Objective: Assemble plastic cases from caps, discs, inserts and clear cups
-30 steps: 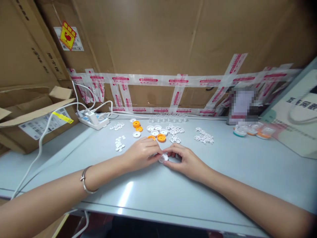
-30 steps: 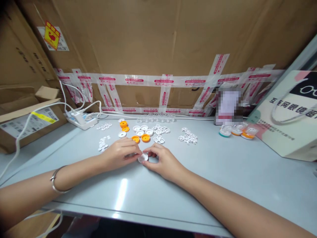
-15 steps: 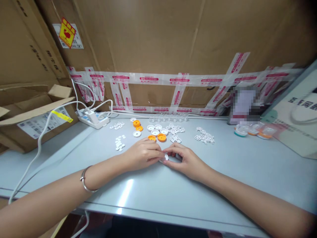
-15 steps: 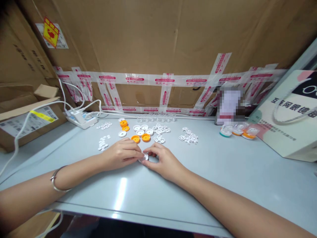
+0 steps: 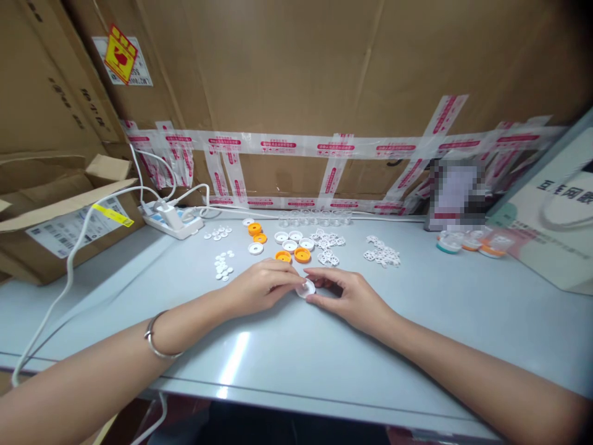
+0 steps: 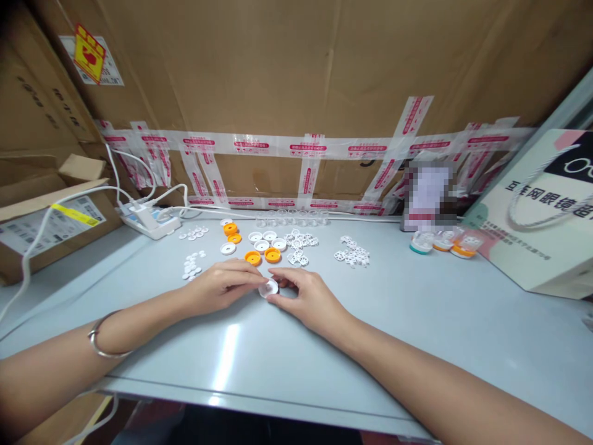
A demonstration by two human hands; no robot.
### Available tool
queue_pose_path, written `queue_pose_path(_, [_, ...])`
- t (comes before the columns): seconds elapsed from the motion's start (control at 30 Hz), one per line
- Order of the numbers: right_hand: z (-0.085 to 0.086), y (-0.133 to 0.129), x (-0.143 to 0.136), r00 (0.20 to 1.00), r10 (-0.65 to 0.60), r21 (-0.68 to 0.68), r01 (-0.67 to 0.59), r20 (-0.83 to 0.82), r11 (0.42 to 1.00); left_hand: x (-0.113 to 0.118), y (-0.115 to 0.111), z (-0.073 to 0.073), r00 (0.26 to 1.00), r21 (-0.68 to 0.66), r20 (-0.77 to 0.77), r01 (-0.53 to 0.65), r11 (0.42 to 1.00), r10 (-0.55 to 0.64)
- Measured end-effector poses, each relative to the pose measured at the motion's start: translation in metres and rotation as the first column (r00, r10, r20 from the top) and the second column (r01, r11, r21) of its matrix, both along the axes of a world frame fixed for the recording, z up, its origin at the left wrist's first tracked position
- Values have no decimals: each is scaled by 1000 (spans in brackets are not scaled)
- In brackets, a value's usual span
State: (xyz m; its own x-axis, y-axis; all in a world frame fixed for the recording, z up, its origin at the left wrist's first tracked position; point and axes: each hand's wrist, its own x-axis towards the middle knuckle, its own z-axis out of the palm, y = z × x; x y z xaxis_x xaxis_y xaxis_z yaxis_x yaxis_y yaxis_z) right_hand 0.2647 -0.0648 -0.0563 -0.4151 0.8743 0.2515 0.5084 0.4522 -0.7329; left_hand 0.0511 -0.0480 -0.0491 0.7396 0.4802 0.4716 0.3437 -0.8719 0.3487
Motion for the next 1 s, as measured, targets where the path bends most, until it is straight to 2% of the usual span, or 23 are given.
queue_pose_path(0.2, [1,-1,1,998,28,16,-28,-47,999,-5,0,2,998,6,-53,-18,1000,18])
queue_pose_path(0.37, [5,-3,1,994,38,-69,-45,-101,997,-7,0,1,996,-63,-80,20,998,-25])
queue_pose_path(0.53, [2,-3,3,996,22,-90,-29,-86,995,-6,0,2,997,-53,-78,5,999,-10])
queue_pose_path(0.83, [-3,-5,4,996,41,3,-41,-74,999,-6,-4,1,993,-41,-118,-3,999,-2])
queue_pose_path(1.0, [-6,-4,5,995,96,131,-93,-11,987,-5,-6,2,987,-33,-162,-17,999,11])
